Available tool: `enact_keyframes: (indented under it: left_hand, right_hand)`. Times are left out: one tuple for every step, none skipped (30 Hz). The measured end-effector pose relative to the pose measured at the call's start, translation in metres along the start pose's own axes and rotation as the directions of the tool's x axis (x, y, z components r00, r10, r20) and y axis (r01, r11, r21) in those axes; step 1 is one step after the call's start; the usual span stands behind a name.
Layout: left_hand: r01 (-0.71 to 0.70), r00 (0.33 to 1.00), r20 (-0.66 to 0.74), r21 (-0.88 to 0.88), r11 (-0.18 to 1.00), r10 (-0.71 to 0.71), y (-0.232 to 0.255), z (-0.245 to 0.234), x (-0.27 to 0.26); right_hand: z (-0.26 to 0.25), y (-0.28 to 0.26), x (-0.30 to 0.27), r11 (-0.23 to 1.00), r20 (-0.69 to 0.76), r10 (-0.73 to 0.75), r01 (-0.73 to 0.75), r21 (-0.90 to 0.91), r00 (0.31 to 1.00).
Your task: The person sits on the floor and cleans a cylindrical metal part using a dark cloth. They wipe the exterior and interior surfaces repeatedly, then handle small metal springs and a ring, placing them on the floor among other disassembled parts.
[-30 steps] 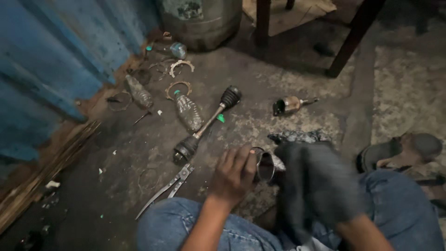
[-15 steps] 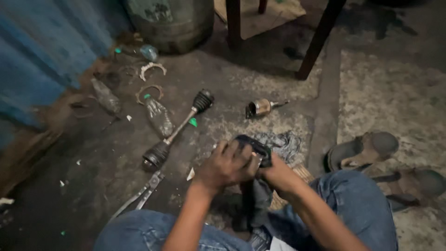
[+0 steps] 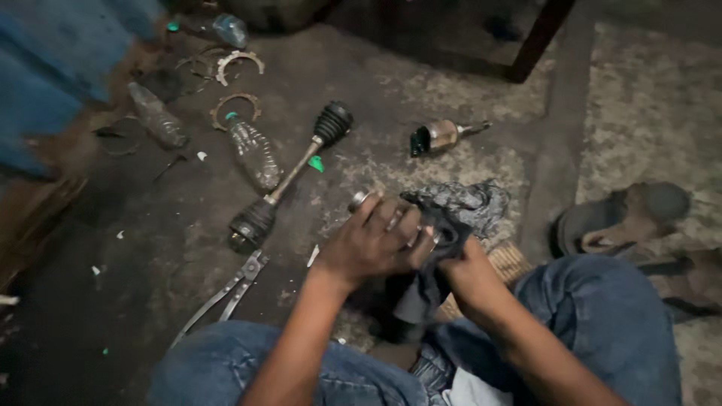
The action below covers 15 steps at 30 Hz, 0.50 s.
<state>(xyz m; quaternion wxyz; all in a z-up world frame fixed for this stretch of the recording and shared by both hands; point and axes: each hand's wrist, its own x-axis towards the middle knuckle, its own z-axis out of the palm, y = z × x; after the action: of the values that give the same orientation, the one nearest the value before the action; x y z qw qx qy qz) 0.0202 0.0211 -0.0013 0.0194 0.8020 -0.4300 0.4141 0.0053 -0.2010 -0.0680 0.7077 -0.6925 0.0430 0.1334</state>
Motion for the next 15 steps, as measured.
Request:
enact_keyframes:
  left_hand:
    - [0.014,1.000,-0.008,0.015,1.000,-0.014,0.001,-0.002,0.000]
    - [0.027,0.999,-0.022,0.023,0.999,-0.026,0.008,-0.001,0.003]
    - [0.040,0.999,-0.036,0.031,0.999,-0.039,0.015,-0.001,0.008]
    - [0.119,0.993,-0.010,0.012,0.993,-0.119,0.026,-0.001,0.013]
    - [0.198,0.980,0.017,-0.006,0.980,-0.198,0.039,-0.004,0.018]
    - [0.267,0.963,0.046,-0.017,0.963,-0.266,0.048,-0.008,0.024]
    - [0.338,0.937,0.126,-0.078,0.938,-0.327,0.055,-0.012,0.029]
    - [0.407,0.903,0.206,-0.132,0.904,-0.376,0.059,-0.016,0.033]
    - [0.476,0.862,0.290,-0.177,0.861,-0.416,0.062,-0.019,0.037]
    - [0.649,0.758,0.192,-0.325,0.688,-0.624,0.066,-0.020,0.042]
    - [0.741,0.588,0.132,-0.483,0.467,-0.798,0.069,-0.021,0.046]
    - [0.748,0.370,0.117,-0.626,0.221,-0.922,0.070,-0.024,0.048]
    - [0.664,0.120,0.300,-0.733,-0.148,-0.946,0.064,-0.021,0.049]
    - [0.470,-0.093,0.509,-0.735,-0.488,-0.856,0.053,-0.015,0.051]
    - [0.194,-0.238,0.709,-0.635,-0.747,-0.664,0.045,-0.012,0.051]
  right_hand:
    - [0.003,-0.003,-0.003,0.996,0.027,-0.078,0.077,0.047,0.997]
    - [0.004,-0.007,-0.005,0.984,0.043,-0.156,0.151,0.092,0.987]
    - [0.005,-0.010,-0.004,0.977,0.044,-0.184,0.177,0.118,0.982]
    - [0.003,-0.012,-0.003,0.970,0.040,-0.208,0.201,0.140,0.977]
    - [0.000,-0.015,-0.002,0.961,0.034,-0.233,0.225,0.161,0.972]
    - [-0.005,-0.017,0.001,0.958,-0.034,-0.280,0.282,0.059,0.959]
    - [-0.010,-0.021,0.004,0.944,-0.097,-0.331,0.328,-0.046,0.939]
    - [-0.016,-0.025,0.008,0.918,-0.153,-0.387,0.365,-0.155,0.909]
    - [-0.021,-0.029,0.012,0.884,-0.116,-0.466,0.457,-0.095,0.877]
    - [-0.025,-0.033,0.015,0.840,-0.079,-0.542,0.541,-0.031,0.837]
    - [-0.028,-0.037,0.016,0.786,-0.047,-0.615,0.617,0.037,0.787]
    - [-0.027,-0.039,0.013,0.803,-0.054,-0.596,0.595,-0.038,0.801]
    - [-0.027,-0.041,0.008,0.816,-0.063,-0.576,0.568,-0.112,0.815]
    - [-0.024,-0.042,0.005,0.824,-0.075,-0.556,0.537,-0.183,0.828]
    - [-0.019,-0.042,0.002,0.796,-0.001,-0.568,0.548,-0.256,0.823]
